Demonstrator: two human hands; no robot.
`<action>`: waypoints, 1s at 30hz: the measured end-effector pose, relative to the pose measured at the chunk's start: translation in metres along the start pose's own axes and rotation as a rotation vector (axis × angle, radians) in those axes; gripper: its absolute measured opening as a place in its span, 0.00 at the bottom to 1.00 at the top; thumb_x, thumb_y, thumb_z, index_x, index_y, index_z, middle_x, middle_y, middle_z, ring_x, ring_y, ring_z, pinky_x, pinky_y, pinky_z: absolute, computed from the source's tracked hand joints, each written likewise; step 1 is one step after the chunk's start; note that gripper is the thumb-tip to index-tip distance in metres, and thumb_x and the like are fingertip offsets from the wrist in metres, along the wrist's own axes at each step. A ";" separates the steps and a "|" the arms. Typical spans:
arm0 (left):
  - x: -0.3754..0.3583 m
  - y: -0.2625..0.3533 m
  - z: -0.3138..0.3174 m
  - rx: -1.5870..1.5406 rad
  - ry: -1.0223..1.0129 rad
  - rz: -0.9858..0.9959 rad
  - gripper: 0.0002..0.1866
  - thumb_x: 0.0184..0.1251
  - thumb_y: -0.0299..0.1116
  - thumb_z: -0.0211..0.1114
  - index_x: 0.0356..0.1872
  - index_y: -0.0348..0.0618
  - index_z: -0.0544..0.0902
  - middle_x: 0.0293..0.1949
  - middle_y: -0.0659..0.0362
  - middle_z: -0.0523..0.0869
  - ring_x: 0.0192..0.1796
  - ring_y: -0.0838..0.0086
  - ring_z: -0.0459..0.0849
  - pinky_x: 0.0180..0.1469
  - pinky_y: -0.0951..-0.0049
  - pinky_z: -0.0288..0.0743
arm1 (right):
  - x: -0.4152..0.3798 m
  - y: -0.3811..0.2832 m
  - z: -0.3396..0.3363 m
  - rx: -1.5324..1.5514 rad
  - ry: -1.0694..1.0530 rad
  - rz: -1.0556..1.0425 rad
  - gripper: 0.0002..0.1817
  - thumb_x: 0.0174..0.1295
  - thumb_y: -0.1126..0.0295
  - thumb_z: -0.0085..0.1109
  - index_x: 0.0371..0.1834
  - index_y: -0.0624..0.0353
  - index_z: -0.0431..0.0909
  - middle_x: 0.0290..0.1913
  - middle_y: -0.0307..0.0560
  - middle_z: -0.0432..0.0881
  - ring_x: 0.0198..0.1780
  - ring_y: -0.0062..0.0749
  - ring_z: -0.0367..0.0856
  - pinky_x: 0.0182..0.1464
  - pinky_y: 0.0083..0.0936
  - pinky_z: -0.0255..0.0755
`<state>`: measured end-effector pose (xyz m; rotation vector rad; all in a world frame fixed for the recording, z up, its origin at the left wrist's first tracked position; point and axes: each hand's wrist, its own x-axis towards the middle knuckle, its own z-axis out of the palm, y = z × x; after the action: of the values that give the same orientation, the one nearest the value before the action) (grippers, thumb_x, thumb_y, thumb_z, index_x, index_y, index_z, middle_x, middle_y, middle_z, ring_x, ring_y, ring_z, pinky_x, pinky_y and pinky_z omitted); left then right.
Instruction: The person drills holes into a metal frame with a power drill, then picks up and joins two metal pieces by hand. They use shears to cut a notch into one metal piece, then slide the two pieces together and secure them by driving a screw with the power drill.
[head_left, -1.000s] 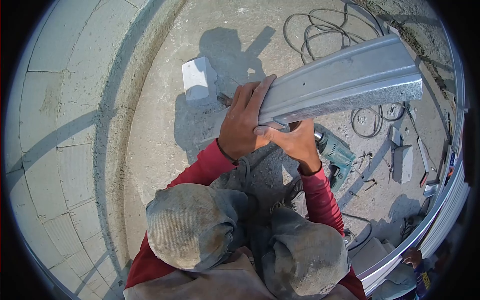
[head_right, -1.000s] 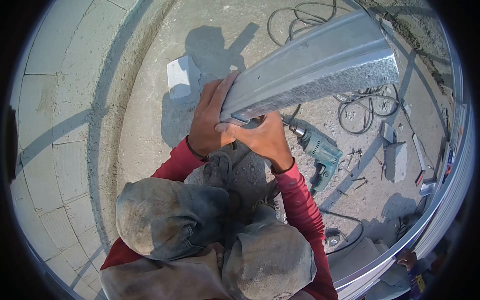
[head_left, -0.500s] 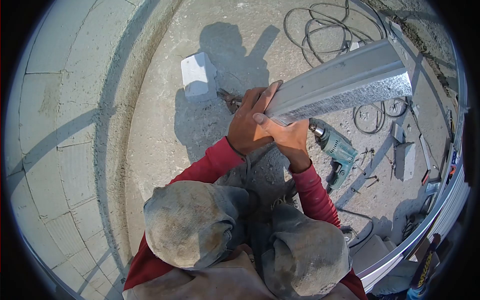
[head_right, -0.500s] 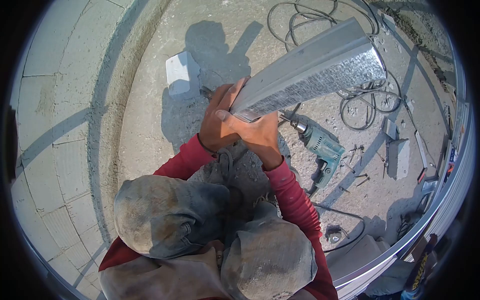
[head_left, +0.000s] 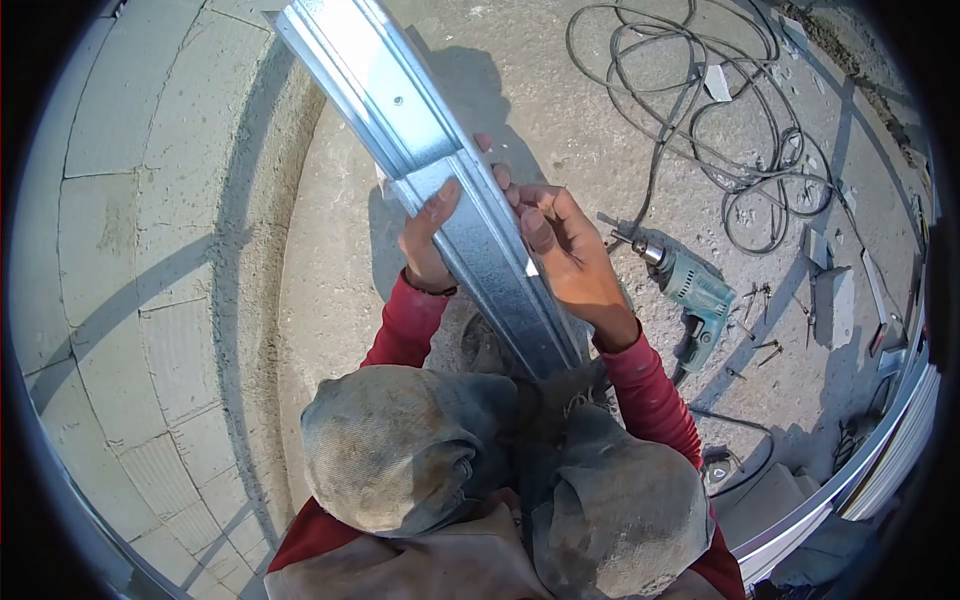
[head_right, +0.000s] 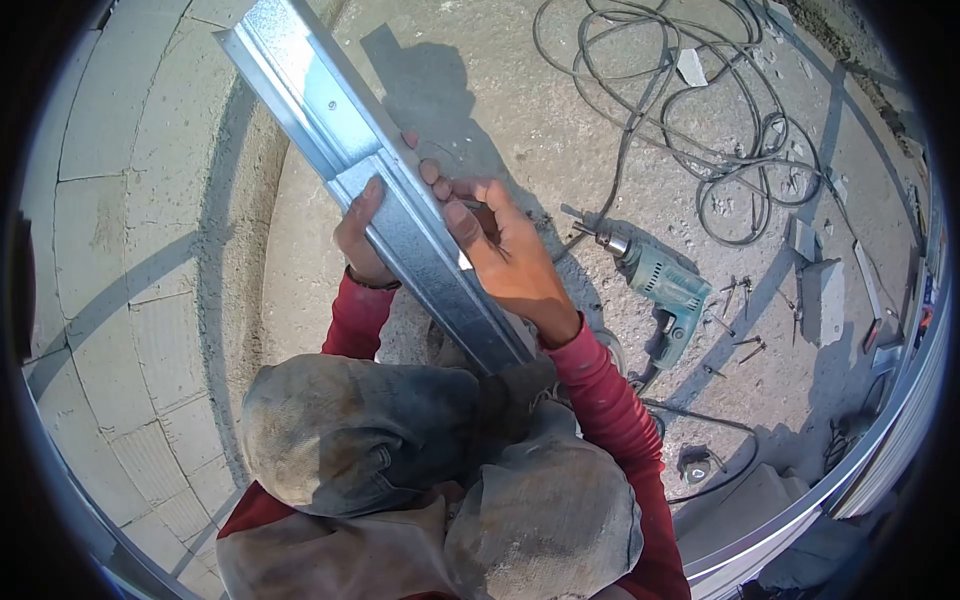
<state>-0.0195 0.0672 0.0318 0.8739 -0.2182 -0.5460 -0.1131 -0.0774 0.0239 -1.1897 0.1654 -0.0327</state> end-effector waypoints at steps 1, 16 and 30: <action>0.001 0.000 0.000 -0.042 -0.063 0.040 0.40 0.65 0.49 0.60 0.72 0.30 0.64 0.48 0.44 0.81 0.49 0.59 0.85 0.48 0.60 0.83 | 0.000 0.004 -0.004 0.009 0.004 0.007 0.27 0.74 0.50 0.61 0.63 0.62 0.72 0.50 0.49 0.81 0.52 0.34 0.81 0.59 0.31 0.73; -0.008 -0.023 -0.003 0.296 0.199 0.051 0.30 0.78 0.39 0.56 0.73 0.30 0.65 0.48 0.47 0.83 0.49 0.63 0.85 0.52 0.62 0.81 | -0.008 0.003 0.011 -0.889 -0.021 0.021 0.61 0.45 0.45 0.81 0.72 0.75 0.56 0.66 0.73 0.70 0.67 0.62 0.75 0.66 0.43 0.73; -0.022 -0.040 -0.012 0.305 0.172 -0.205 0.26 0.76 0.39 0.54 0.66 0.29 0.72 0.53 0.46 0.84 0.56 0.60 0.85 0.60 0.59 0.80 | -0.028 0.050 -0.003 -0.743 0.147 -0.130 0.50 0.42 0.48 0.81 0.61 0.72 0.67 0.54 0.63 0.76 0.49 0.61 0.84 0.50 0.46 0.80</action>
<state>-0.0481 0.0663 -0.0061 1.2430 -0.0548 -0.6341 -0.1445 -0.0586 -0.0201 -1.9410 0.2397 -0.1856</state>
